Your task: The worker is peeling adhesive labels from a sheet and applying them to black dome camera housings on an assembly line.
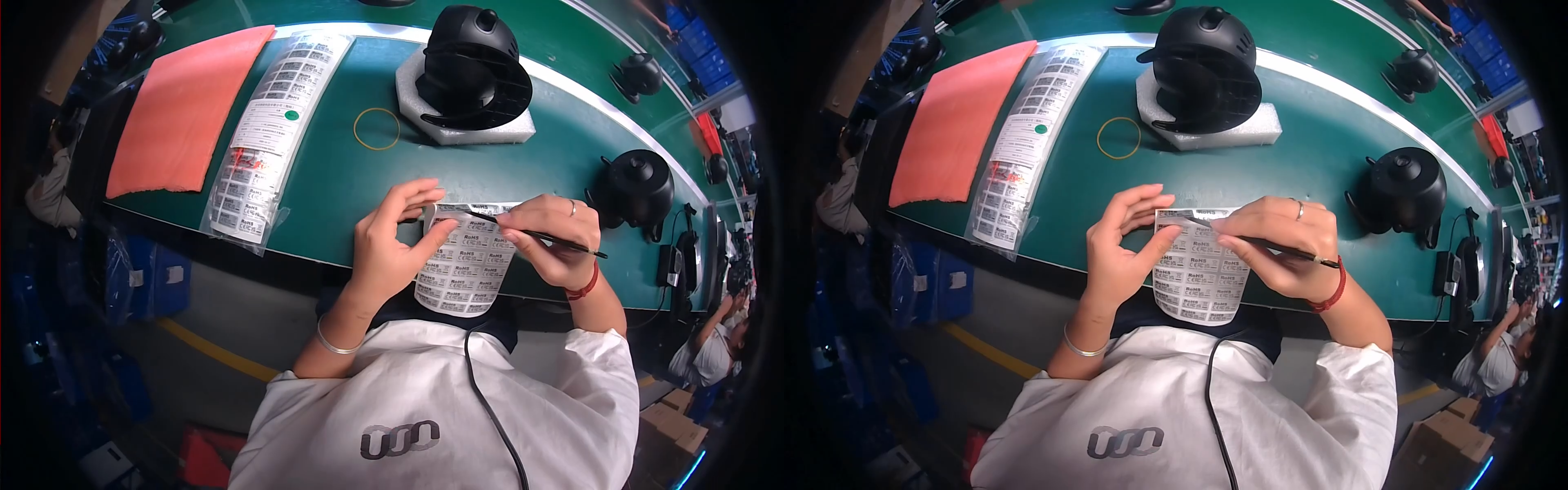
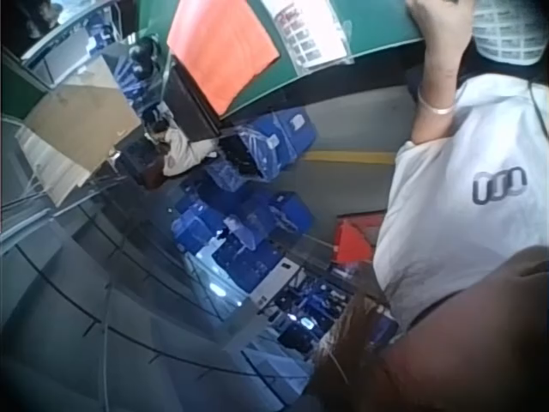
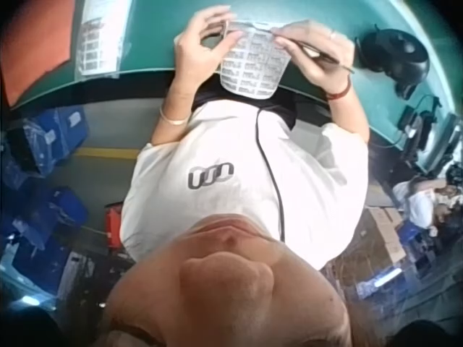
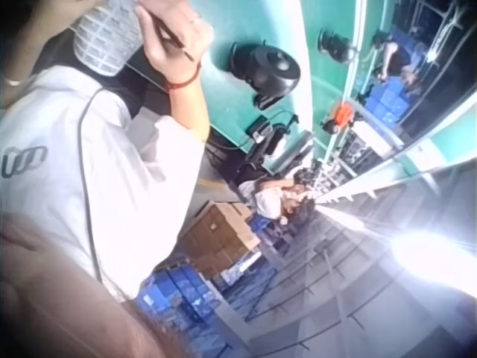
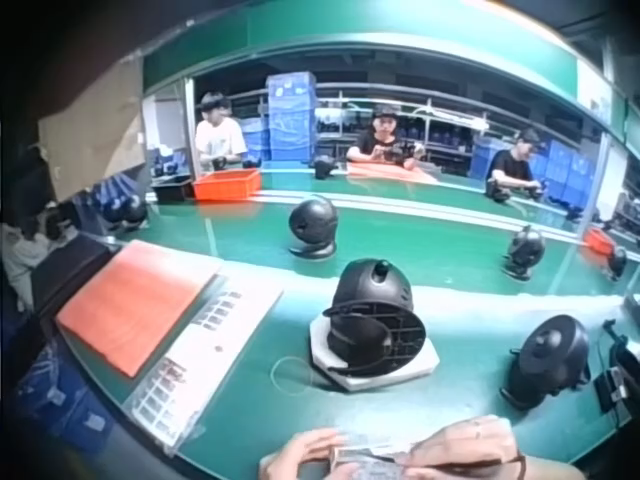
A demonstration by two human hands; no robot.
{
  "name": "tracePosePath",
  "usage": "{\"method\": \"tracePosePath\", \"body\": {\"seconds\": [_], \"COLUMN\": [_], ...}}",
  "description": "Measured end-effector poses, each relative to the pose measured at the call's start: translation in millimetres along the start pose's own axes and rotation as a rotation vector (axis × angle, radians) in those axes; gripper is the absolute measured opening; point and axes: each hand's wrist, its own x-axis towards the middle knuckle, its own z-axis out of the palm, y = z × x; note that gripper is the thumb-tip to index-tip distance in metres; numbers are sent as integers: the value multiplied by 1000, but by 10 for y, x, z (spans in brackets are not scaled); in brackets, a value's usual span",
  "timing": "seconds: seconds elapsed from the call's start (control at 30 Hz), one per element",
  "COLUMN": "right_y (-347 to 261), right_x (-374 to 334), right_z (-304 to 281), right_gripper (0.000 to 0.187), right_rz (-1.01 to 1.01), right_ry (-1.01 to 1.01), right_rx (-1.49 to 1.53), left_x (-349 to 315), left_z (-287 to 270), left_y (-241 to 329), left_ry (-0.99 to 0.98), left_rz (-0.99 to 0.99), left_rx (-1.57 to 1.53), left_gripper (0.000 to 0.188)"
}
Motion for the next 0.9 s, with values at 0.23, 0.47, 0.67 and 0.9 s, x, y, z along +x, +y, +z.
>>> {"method": "tracePosePath", "body": {"seconds": [0.23,0.47,0.67,0.9], "right_y": [28,344,558,643], "right_x": [15,99,175,232], "right_z": [-29,27,44,-18], "right_gripper": [16,28,30,27], "right_rz": [-68,-341,-275,-221], "right_ry": [80,128,64,52], "right_rx": [-173,-466,-465,-399], "left_x": [-4,18,18,27], "left_z": [-25,-18,-42,-57], "left_y": [-27,25,30,39], "left_ry": [-58,-117,-121,-123], "left_rz": [-95,-132,-128,-147], "left_rx": [-55,-54,-33,-35], "left_gripper": [42,46,45,43]}}
